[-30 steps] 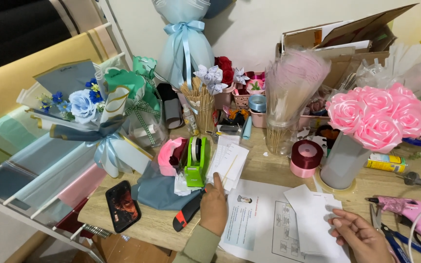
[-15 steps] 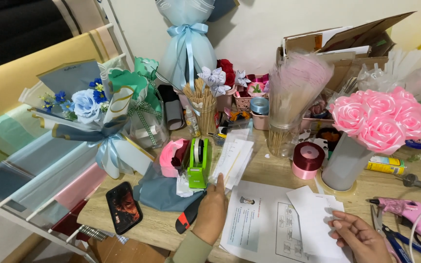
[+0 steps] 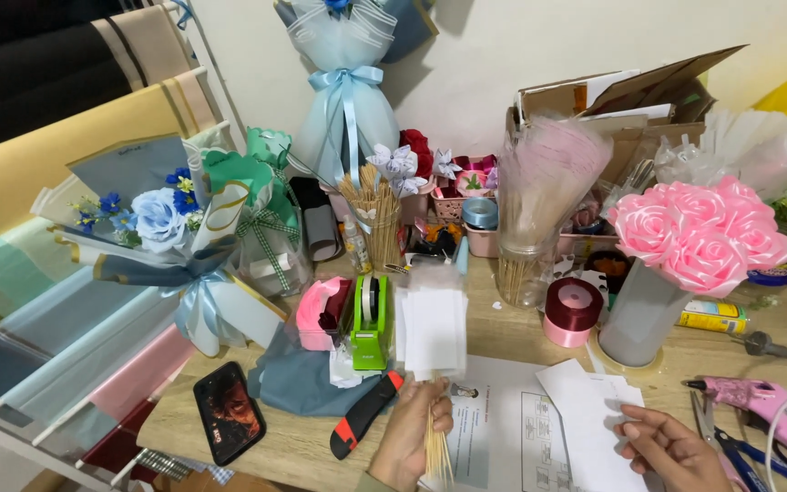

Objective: Attaching labels or small cards to sticks for flower arrangements at a florist workstation.

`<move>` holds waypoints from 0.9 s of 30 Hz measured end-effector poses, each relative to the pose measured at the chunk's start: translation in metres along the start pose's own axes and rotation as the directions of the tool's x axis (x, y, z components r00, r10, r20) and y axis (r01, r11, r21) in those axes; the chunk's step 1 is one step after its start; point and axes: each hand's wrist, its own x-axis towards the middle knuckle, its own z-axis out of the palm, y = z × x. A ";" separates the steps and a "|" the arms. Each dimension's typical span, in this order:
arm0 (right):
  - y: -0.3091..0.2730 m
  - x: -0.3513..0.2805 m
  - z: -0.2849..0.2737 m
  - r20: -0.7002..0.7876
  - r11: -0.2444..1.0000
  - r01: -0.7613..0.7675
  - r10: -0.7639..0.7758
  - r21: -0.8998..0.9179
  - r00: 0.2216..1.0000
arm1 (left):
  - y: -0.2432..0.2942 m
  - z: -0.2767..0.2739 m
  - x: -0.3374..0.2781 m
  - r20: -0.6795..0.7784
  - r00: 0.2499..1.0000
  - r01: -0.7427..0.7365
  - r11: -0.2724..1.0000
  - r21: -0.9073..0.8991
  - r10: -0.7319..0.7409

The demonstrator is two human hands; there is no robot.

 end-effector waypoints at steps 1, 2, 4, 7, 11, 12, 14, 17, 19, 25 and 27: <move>0.000 -0.001 0.001 -0.009 1.000 0.010 -0.010 -0.010 1.000 | -0.007 -0.002 0.000 -0.027 0.999 0.036 0.999 -0.013 -0.036; -0.001 0.000 0.000 -0.011 1.000 0.011 -0.012 -0.012 1.000 | -0.008 -0.004 0.004 -0.025 0.999 0.038 0.999 -0.014 -0.039; -0.002 0.004 -0.002 0.008 1.000 0.000 0.000 -0.030 1.000 | -0.010 -0.010 0.012 -0.067 0.996 0.061 0.998 -0.010 -0.061; -0.042 -0.015 0.016 -0.062 0.981 -0.111 0.102 -0.157 0.993 | -0.013 -0.017 0.020 -0.120 0.990 0.087 0.993 0.076 -0.078; -0.027 -0.003 0.008 -0.044 0.986 -0.067 0.061 -0.155 0.997 | -0.019 -0.014 0.015 -0.107 0.994 0.001 0.962 0.273 0.029; -0.025 -0.002 0.009 -0.047 0.988 -0.056 0.049 -0.147 0.998 | -0.024 -0.019 0.019 -0.098 0.990 -0.058 0.938 0.341 0.097; -0.030 -0.005 0.013 -0.052 0.989 -0.046 0.039 -0.140 0.998 | -0.025 -0.020 0.018 -0.083 0.983 -0.114 0.906 0.407 0.162; -0.040 -0.012 0.020 -0.079 0.983 -0.082 0.070 -0.161 0.994 | -0.016 -0.007 0.003 -0.161 0.982 -0.035 0.934 0.356 0.099; -0.036 -0.008 0.019 -0.082 0.990 -0.079 0.069 -0.120 0.994 | -0.011 0.000 -0.006 -0.225 0.973 0.038 0.923 0.383 0.053; -0.032 0.004 0.009 -0.035 0.982 -0.069 0.064 -0.173 0.997 | -0.006 0.011 -0.027 -0.205 0.971 0.010 0.836 0.549 0.123; -0.031 0.004 0.007 -0.032 0.982 -0.061 0.056 -0.178 0.998 | -0.014 -0.007 -0.015 -0.160 0.972 -0.043 0.796 0.604 0.174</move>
